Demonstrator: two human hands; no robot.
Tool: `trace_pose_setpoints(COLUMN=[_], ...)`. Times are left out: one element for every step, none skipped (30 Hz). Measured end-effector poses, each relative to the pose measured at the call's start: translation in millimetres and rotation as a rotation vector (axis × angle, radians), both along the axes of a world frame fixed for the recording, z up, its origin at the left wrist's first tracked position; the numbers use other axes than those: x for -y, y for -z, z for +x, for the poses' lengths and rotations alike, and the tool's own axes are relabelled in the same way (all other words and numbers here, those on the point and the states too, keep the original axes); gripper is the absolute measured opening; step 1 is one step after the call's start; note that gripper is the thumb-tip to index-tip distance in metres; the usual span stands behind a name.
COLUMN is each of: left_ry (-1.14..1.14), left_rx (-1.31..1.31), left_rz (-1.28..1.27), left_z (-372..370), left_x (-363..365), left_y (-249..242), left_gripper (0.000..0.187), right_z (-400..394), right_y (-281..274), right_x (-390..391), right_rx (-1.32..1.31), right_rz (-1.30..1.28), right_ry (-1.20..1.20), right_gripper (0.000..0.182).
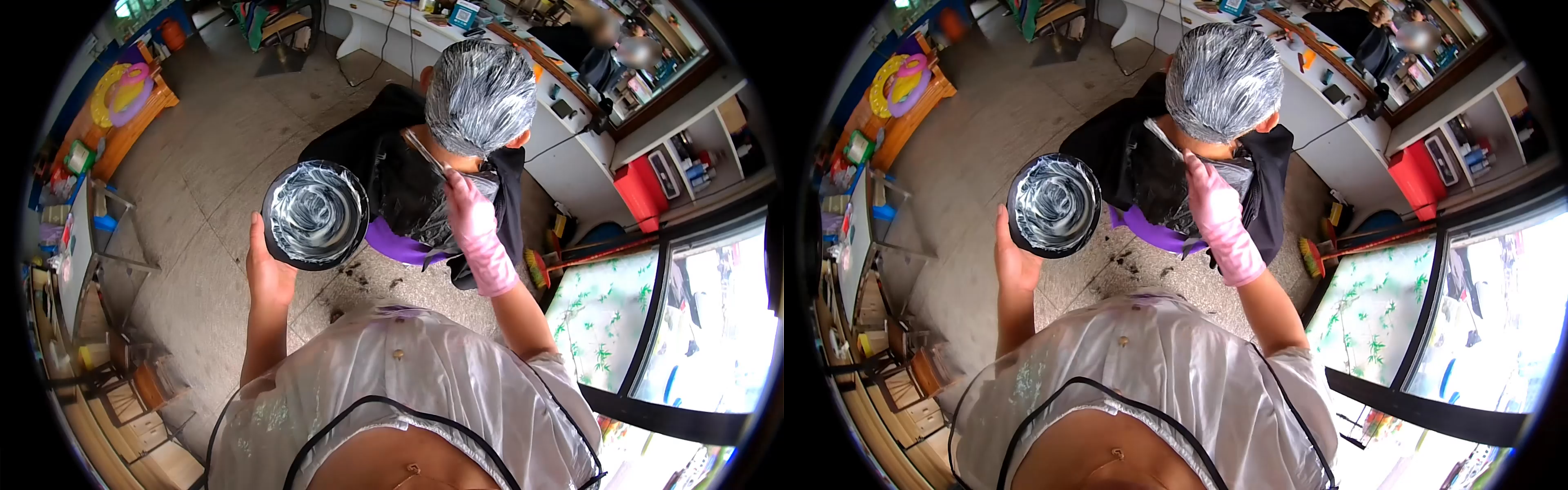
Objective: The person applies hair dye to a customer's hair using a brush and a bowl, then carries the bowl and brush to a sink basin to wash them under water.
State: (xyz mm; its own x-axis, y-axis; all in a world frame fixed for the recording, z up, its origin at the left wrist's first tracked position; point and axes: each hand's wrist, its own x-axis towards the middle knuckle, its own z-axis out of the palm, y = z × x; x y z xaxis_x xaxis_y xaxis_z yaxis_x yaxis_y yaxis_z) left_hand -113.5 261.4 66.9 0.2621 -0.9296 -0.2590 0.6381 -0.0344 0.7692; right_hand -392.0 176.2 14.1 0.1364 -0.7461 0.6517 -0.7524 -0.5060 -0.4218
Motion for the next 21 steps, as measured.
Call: trace_pose_setpoints(left_ry=[0.016,0.030,0.041,0.052,0.064,0.074,0.080,0.083,0.088,0.109,0.132,0.140,0.148,0.156,0.166,0.164,0.162,0.162,0.178,0.177,0.172], left_rx=[-0.012,-0.024,-0.029,-0.027,-0.024,-0.027,-0.027,-0.028,-0.032,-0.037,-0.041,-0.042,-0.031,-0.019,-0.015,-0.021,-0.029,-0.020,-0.019,-0.026,-0.035], left_rz=[-0.004,-0.007,-0.006,-0.010,-0.011,-0.009,-0.021,-0.035,-0.036,-0.025,-0.019,-0.026,-0.022,-0.016,-0.022,-0.024,-0.026,-0.036,-0.037,-0.033,-0.030], left_z=[1.7,3.7,6.3,8.7,11.2,12.7,13.1,13.5,14.5,16.3,20.3,21.6,21.8,22.6,23.1,24.9,25.6,25.8,26.9,28.6,29.2], left_x=[0.2,0.9,1.6,1.7,2.9,4.1,5.2,6.5,7.9,8.6,9.1,10.6,11.3,11.8,10.6,10.4,10.5,10.1,10.0,10.0,10.1], left_y=[-0.4,0.1,1.1,1.5,2.4,2.3,1.6,2.2,3.2,4.0,3.7,2.7,1.5,1.0,2.7,3.6,4.1,4.0,4.7,5.7,6.5], left_gripper=[0.054,0.054,0.054,0.054,0.053,0.053,0.053,0.053,0.053,0.053,0.053,0.053,0.053,0.054,0.054,0.055,0.055,0.056,0.056,0.056,0.057], right_z=[8.2,10.4,6.3,-0.4,-8.6,-18.8,-25.5,-35.4,-43.6,-46.1,-41.6,-33.0,-21.7,-7.0,-6.0,-14.4,-25.1,-29.5,-36.5,-46.3,-56.4], right_y=[5.4,7.6,10.0,1.3,-6.8,-7.9,-18.1,-15.8,-13.2,-11.2,-10.3,-11.3,-13.8,-18.9,-16.6,2.8,20.2,6.8,-6.7,-4.9,-1.9], right_x=[10.1,14.6,19.3,13.6,7.0,-3.2,-18.2,-28.9,-35.1,-37.2,-38.0,-35.6,-32.7,-26.8,-18.5,-2.4,7.1,0.7,-13.4,-25.6,-35.0], right_rx=[0.030,0.112,0.128,0.017,-0.092,-0.047,-0.028,-0.029,-0.030,0.016,0.012,-0.006,-0.023,-0.017,-0.094,0.061,0.215,0.078,-0.137,-0.114,-0.093], right_rz=[-0.054,-0.034,-0.010,0.044,0.100,0.018,0.087,0.074,0.060,-0.053,-0.056,-0.010,0.036,0.017,0.067,0.036,0.003,-0.113,0.038,0.029,0.018], right_ry=[0.015,0.074,0.147,0.240,0.331,0.305,0.345,0.372,0.398,0.329,0.336,0.323,0.311,0.282,0.265,0.217,0.169,0.210,0.391,0.411,0.427], right_gripper=[0.022,0.016,0.014,0.014,0.014,0.015,0.016,0.015,0.015,0.014,0.014,0.014,0.014,0.014,0.013,0.013,0.014,0.016,0.017,0.016,0.016])
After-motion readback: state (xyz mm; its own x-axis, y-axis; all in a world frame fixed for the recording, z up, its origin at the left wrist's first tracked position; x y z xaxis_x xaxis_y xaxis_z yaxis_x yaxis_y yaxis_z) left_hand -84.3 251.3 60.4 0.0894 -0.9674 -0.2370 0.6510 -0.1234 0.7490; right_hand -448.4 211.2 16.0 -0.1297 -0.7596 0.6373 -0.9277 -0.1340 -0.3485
